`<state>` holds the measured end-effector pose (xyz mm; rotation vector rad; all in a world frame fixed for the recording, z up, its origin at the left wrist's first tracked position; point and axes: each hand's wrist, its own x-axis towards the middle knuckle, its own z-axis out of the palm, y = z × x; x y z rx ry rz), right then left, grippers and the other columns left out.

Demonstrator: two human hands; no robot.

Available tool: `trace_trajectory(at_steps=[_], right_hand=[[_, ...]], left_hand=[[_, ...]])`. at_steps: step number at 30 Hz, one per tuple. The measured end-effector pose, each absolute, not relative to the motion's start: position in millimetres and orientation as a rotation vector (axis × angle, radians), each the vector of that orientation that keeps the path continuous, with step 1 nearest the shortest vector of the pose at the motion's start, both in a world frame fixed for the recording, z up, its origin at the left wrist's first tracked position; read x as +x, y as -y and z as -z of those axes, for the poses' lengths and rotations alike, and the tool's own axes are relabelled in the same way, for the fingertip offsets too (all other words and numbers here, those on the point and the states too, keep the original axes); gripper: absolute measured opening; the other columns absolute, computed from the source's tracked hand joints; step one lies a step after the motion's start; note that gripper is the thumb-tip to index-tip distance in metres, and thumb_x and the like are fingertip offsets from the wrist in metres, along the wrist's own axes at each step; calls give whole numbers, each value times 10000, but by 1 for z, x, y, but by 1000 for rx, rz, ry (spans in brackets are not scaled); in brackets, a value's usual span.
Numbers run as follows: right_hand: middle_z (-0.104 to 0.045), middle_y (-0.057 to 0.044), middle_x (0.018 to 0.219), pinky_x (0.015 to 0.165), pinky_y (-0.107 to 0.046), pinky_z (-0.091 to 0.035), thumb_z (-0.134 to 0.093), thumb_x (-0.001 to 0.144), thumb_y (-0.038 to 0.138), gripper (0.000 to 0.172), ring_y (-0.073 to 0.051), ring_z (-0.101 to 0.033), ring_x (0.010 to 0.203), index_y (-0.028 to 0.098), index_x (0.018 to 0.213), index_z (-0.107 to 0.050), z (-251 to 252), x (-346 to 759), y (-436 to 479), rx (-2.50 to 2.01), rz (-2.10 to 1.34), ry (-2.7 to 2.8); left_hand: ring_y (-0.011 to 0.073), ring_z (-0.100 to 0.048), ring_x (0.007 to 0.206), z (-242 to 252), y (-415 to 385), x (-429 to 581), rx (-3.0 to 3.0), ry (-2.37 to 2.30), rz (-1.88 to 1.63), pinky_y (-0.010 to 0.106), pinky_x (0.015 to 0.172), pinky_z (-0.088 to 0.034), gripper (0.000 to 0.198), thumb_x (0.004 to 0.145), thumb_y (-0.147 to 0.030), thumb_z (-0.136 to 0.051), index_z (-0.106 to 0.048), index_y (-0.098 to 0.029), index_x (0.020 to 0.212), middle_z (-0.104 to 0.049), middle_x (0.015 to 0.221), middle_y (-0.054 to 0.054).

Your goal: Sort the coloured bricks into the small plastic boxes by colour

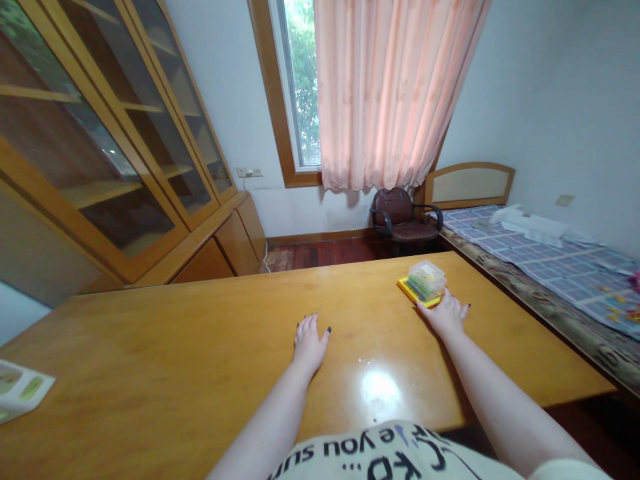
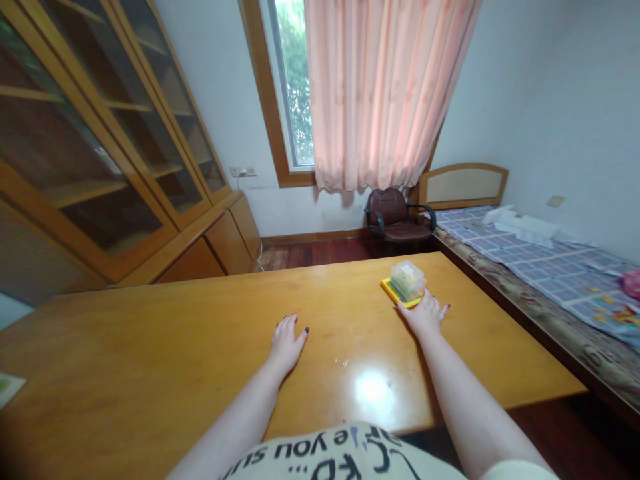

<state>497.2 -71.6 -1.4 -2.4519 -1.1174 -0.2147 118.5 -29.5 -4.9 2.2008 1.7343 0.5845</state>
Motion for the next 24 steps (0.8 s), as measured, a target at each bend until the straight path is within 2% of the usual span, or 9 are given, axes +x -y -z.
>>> trace_trajectory(at_steps=[7, 13, 20, 24], right_hand=[[-452, -252, 1208, 1018, -489, -28, -507, 594, 657, 1000, -354, -365, 1146, -2, 1299, -245, 5, 502, 69, -2479, 289, 1106], [-432, -269, 1224, 1015, -490, -50, -459, 663, 630, 956, -357, -358, 1158, -27, 1311, -209, 3, 498, 73, -2485, 299, 1140], [-223, -268, 1382, 1031, -489, -44, -295, 766, 592, 902, -357, -216, 1261, -46, 1354, -48, 12, 483, 92, -2512, 291, 1028], [-196, -255, 1398, 1039, -488, -38, -313, 761, 592, 901, -348, -183, 1286, -31, 1361, -60, 17, 448, 113, -2486, 235, 1173]], left_hand=[[254, -328, 1238, 4, 30, 119, 2218, -1728, -591, 396, 1050, -250, 541, 808, -396, -429, -426, -91, 1254, -450, 1297, 126], [253, -320, 1245, 3, 30, 119, 2213, -1747, -564, 392, 1055, -242, 541, 803, -387, -438, -425, -92, 1256, -446, 1303, 116], [240, -343, 1234, 2, 32, 120, 2250, -1747, -552, 375, 1056, -242, 525, 807, -378, -430, -434, -96, 1251, -457, 1295, 117], [245, -311, 1261, 4, 31, 122, 2302, -1762, -472, 396, 1072, -205, 560, 814, -402, -408, -401, -96, 1283, -403, 1346, 119]])
